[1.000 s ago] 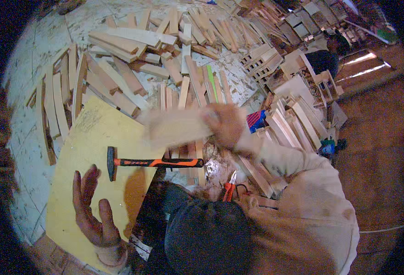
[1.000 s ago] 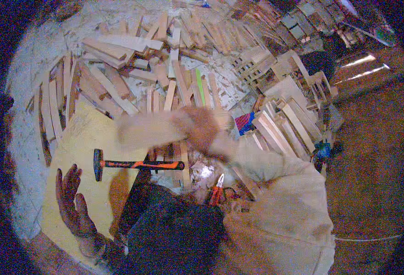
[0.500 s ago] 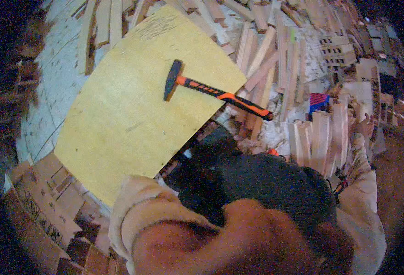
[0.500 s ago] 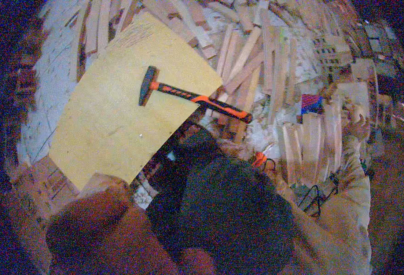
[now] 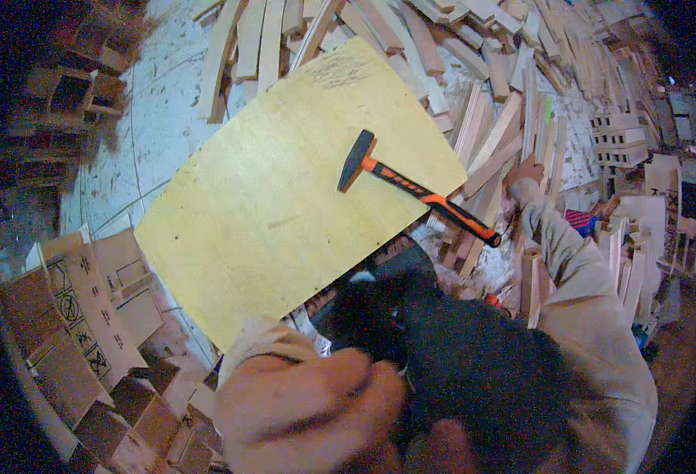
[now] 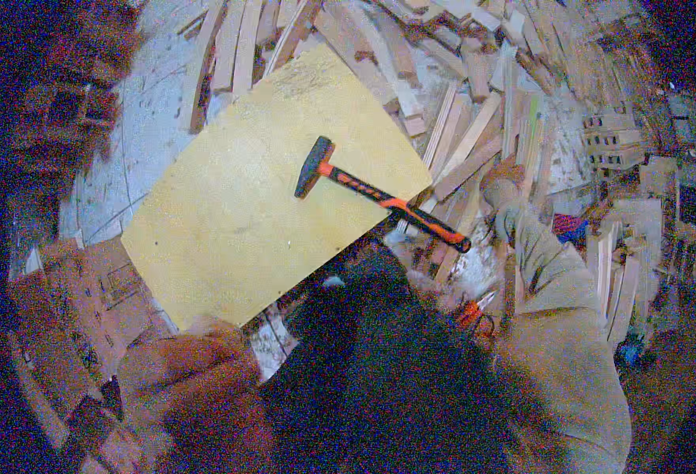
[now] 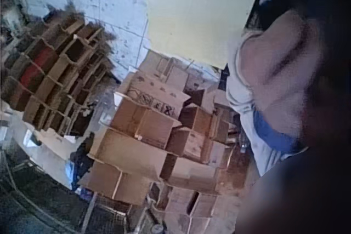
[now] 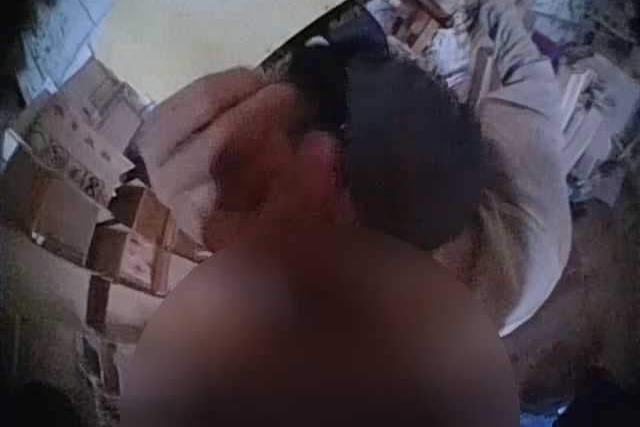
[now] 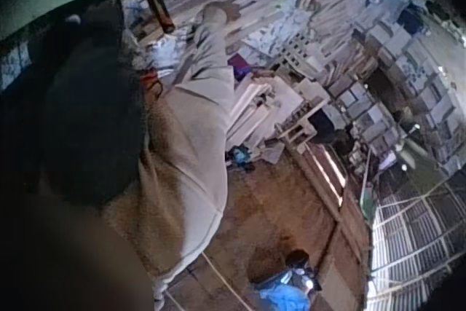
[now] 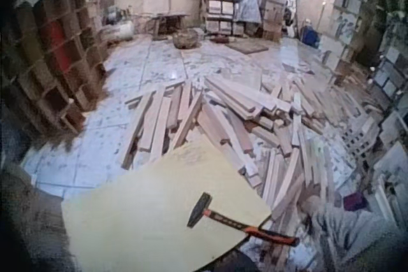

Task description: The person selects thin wooden planks from a pile on the floor, places them on a yellow board, and uses a hammer to break them into smaller pieces. The person repeats this process with multiple planks, discarding the broken pieces onto the floor.

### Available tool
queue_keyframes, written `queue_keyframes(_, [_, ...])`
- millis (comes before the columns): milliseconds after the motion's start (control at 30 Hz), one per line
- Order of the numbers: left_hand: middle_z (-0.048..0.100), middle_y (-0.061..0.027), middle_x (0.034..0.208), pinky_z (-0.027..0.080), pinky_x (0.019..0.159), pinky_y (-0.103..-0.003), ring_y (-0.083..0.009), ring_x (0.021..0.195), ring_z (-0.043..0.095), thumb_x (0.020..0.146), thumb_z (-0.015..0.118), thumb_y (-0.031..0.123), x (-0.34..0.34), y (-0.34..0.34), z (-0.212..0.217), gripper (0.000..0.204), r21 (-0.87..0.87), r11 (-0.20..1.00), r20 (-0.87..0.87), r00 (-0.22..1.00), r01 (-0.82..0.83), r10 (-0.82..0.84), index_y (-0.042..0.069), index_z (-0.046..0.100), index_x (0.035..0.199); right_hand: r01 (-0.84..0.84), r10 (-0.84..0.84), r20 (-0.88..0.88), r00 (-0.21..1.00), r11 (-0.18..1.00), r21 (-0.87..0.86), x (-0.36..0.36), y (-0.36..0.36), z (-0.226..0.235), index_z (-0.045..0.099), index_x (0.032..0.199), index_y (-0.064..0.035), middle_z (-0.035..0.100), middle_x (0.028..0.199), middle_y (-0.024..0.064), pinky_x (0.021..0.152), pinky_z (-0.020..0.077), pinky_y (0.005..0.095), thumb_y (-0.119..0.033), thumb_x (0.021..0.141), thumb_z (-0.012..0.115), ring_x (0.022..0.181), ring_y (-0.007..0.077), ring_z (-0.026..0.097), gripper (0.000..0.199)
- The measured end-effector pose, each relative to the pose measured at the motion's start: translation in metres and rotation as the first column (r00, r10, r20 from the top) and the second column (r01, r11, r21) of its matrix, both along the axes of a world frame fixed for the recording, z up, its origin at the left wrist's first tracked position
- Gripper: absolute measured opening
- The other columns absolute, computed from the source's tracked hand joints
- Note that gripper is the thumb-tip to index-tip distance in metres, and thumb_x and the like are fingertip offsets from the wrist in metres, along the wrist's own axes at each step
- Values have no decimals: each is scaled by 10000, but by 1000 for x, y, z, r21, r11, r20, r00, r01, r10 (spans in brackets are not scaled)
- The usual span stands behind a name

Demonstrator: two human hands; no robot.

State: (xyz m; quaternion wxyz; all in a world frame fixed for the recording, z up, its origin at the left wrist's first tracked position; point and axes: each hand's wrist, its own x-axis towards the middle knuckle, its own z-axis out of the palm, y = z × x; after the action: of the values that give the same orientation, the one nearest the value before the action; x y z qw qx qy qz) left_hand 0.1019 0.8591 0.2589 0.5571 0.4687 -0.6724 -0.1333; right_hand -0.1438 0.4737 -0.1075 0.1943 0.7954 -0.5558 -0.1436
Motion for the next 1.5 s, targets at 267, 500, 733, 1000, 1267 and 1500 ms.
queue_keyframes(267, [647,-175,840,503,725,-377,-284,780,627,788,725,245,-10,3,-18,429,-116,992,-70,997,-40,32,18,568,1117,48,-483,667,568,828,559,-10,-2,49,673,855,-33,691,780,113,621,516,419,-417,814,675,677,289,658,386])
queue_keyframes(500, [644,-171,842,498,745,-393,-295,793,621,846,684,210,71,16,-63,382,-146,687,-130,702,-712,700,29,548,1154,-441,230,946,229,891,-110,93,128,115,476,1323,22,597,1142,172,909,461,328,-130,924,524,1038,238,574,429])
queue_keyframes(733, [602,-36,1245,289,1112,-522,-262,1218,517,845,658,192,103,28,-122,335,28,531,860,291,-847,419,262,645,1172,-961,173,953,248,171,219,198,178,205,516,1257,36,601,1134,209,936,447,421,-96,906,512,1011,356,600,375])
queue_keyframes(1000, [609,-64,1108,448,831,-420,-250,987,588,795,660,129,114,84,-196,438,431,478,594,640,-765,488,189,620,1227,-826,531,692,488,538,170,296,74,132,573,1126,8,609,1105,215,914,453,446,-174,857,597,1087,379,552,326])
queue_keyframes(1267, [604,-67,1129,432,847,-396,-245,971,590,800,662,108,122,112,-226,474,182,420,651,430,-889,626,198,609,1263,-364,214,525,824,909,202,285,-22,43,514,1175,5,585,1126,256,868,497,560,-463,893,560,1057,451,586,548])
queue_keyframes(1500, [615,-62,1110,427,865,-399,-234,971,591,721,776,151,118,154,-221,429,39,261,656,221,-965,721,217,686,1135,-571,-6,871,492,752,328,254,18,149,549,1157,-12,654,998,176,701,519,399,-338,937,542,868,280,642,393])
